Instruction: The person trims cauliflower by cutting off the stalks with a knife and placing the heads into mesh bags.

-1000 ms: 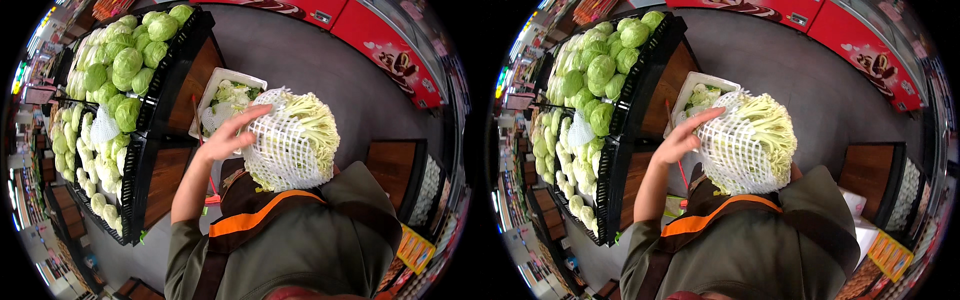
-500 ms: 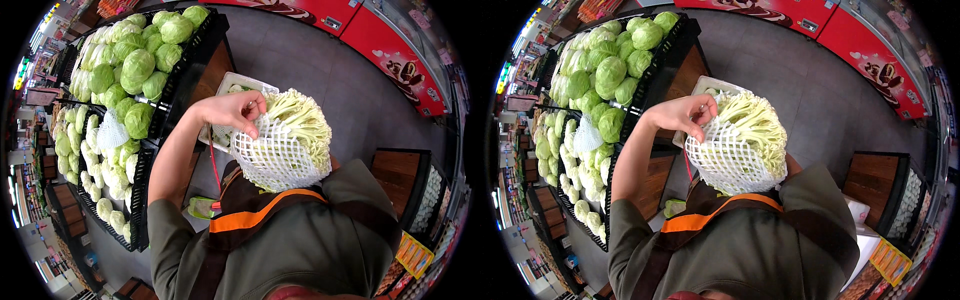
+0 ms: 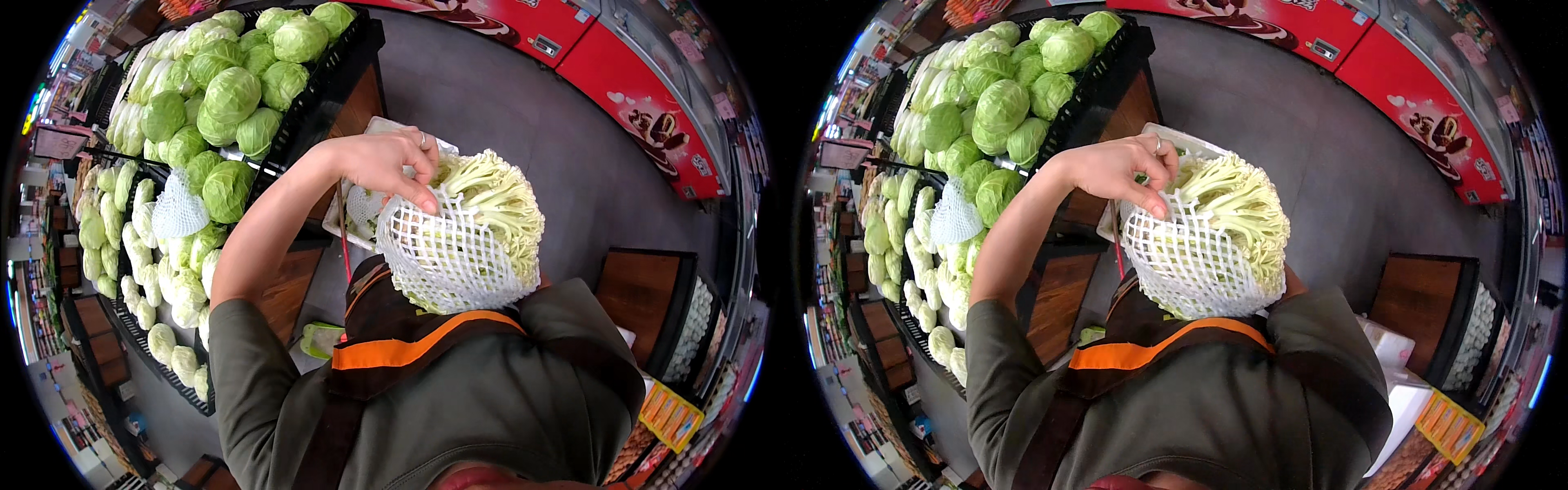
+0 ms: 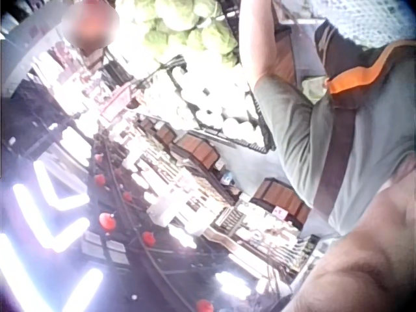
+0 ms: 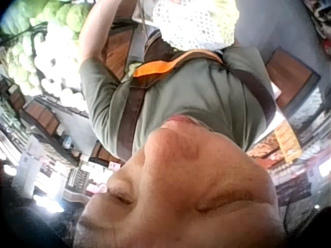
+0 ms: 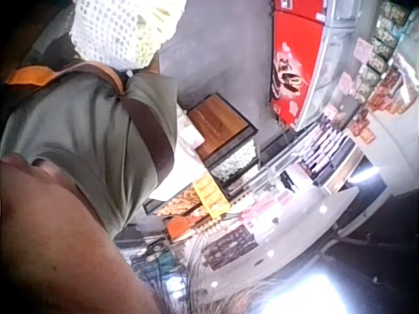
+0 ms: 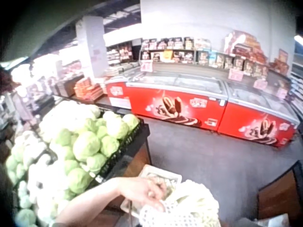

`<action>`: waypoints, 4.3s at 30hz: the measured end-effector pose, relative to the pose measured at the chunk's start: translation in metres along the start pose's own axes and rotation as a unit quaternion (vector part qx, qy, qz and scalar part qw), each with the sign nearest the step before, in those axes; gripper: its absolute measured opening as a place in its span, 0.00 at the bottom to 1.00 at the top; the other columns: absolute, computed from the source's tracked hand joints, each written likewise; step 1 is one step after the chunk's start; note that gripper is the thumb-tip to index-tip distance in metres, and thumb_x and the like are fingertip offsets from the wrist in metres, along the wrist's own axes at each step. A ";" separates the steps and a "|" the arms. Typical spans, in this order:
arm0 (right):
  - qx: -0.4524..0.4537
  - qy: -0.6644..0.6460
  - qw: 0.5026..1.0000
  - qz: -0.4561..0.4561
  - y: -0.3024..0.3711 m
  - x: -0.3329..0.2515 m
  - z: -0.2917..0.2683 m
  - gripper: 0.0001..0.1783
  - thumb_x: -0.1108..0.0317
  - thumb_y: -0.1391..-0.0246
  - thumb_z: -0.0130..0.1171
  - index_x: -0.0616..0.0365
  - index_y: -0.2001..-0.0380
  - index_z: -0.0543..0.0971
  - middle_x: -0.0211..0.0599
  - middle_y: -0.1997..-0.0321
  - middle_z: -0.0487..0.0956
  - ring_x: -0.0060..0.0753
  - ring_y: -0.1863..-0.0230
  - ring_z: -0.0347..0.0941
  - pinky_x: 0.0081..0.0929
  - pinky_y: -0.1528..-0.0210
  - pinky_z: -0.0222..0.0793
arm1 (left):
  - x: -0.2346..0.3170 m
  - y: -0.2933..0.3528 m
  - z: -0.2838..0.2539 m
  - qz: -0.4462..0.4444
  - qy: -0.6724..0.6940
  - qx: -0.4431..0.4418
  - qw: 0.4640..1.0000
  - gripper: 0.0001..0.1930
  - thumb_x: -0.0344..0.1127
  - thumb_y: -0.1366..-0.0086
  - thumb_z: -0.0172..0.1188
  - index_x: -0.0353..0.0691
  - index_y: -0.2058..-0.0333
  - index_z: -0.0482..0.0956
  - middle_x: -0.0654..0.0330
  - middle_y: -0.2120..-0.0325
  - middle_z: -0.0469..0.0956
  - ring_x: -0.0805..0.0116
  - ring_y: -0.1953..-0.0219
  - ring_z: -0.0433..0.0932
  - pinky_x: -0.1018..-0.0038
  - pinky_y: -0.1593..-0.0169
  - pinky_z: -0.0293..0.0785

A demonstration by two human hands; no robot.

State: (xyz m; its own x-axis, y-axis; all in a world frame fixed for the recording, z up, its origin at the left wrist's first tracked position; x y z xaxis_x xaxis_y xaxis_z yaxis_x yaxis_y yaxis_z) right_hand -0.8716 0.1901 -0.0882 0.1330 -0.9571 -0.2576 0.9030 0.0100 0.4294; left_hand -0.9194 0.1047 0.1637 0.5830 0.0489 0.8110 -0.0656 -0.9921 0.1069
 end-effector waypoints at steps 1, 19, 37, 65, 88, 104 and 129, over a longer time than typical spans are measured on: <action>0.002 0.006 1.000 0.007 -0.002 -0.001 0.001 0.21 0.46 0.39 0.49 0.54 0.71 0.74 0.30 0.73 0.71 0.29 0.65 0.67 0.33 0.58 0.63 | 0.004 0.001 -0.006 0.021 -0.007 0.023 0.999 0.19 0.47 0.48 0.71 0.39 0.81 0.73 0.60 0.67 0.74 0.66 0.61 0.69 0.70 0.57 0.64; 0.000 0.045 0.994 0.096 -0.056 -0.032 0.010 0.22 0.46 0.40 0.51 0.55 0.72 0.74 0.29 0.76 0.71 0.28 0.69 0.67 0.31 0.62 0.63 | 0.015 0.041 0.026 0.000 0.095 0.303 0.948 0.16 0.35 0.45 0.66 0.39 0.85 0.69 0.64 0.85 0.71 0.64 0.79 0.73 0.59 0.47 0.67; 0.021 0.097 0.986 0.135 -0.052 -0.049 -0.013 0.22 0.46 0.41 0.53 0.56 0.74 0.75 0.28 0.78 0.71 0.27 0.73 0.67 0.30 0.67 0.63 | -0.013 0.013 0.076 -0.315 0.056 0.569 0.758 0.19 0.38 0.48 0.62 0.34 0.58 0.77 0.50 0.61 0.73 0.51 0.59 0.75 0.63 0.54 0.71; -0.030 0.792 0.587 -0.167 0.020 -0.184 0.135 0.24 0.46 0.52 0.66 0.58 0.79 0.74 0.26 0.84 0.73 0.22 0.83 0.67 0.22 0.79 0.64 | -0.064 -0.004 0.080 -0.512 0.024 0.352 0.783 0.29 0.59 0.54 0.63 0.32 0.72 0.82 0.44 0.79 0.79 0.50 0.72 0.81 0.61 0.62 0.76; -0.227 0.652 0.599 0.405 -0.072 -0.094 0.134 0.09 0.68 0.61 0.67 0.62 0.78 0.80 0.31 0.81 0.77 0.19 0.78 0.70 0.19 0.73 0.64 | -0.080 0.003 0.109 -0.543 0.105 0.310 0.774 0.32 0.64 0.53 0.65 0.35 0.68 0.82 0.46 0.80 0.79 0.50 0.72 0.81 0.61 0.61 0.76; -0.307 0.809 0.501 -0.027 0.017 -0.094 0.156 0.22 0.70 0.44 0.54 0.65 0.47 0.72 0.42 0.64 0.70 0.42 0.65 0.70 0.33 0.61 0.67 | -0.075 0.011 0.116 -0.561 0.049 0.365 0.741 0.27 0.59 0.47 0.63 0.34 0.77 0.79 0.51 0.90 0.74 0.53 0.83 0.78 0.60 0.71 0.75; -0.254 0.814 0.507 0.128 0.003 -0.061 0.150 0.10 0.67 0.52 0.61 0.57 0.67 0.73 0.43 0.76 0.78 0.50 0.73 0.76 0.40 0.71 0.68 | -0.072 0.013 0.113 -0.563 0.044 0.362 0.742 0.25 0.57 0.48 0.64 0.36 0.71 0.79 0.52 0.89 0.74 0.54 0.84 0.76 0.63 0.68 0.70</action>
State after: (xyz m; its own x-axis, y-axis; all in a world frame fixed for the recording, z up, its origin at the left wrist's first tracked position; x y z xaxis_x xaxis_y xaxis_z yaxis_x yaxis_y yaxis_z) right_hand -0.9378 0.2050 0.0585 0.0611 0.5964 -0.8003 0.7052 0.5417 0.4575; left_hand -0.8711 0.0749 0.0418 -0.1187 0.8694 0.4796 0.8934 -0.1173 0.4337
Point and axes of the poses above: each hand's wrist, its own y-axis away from the middle knuckle, its own z-axis out of the palm, x = y × z, the point moved 7 cm from there along -y, towards the middle knuckle
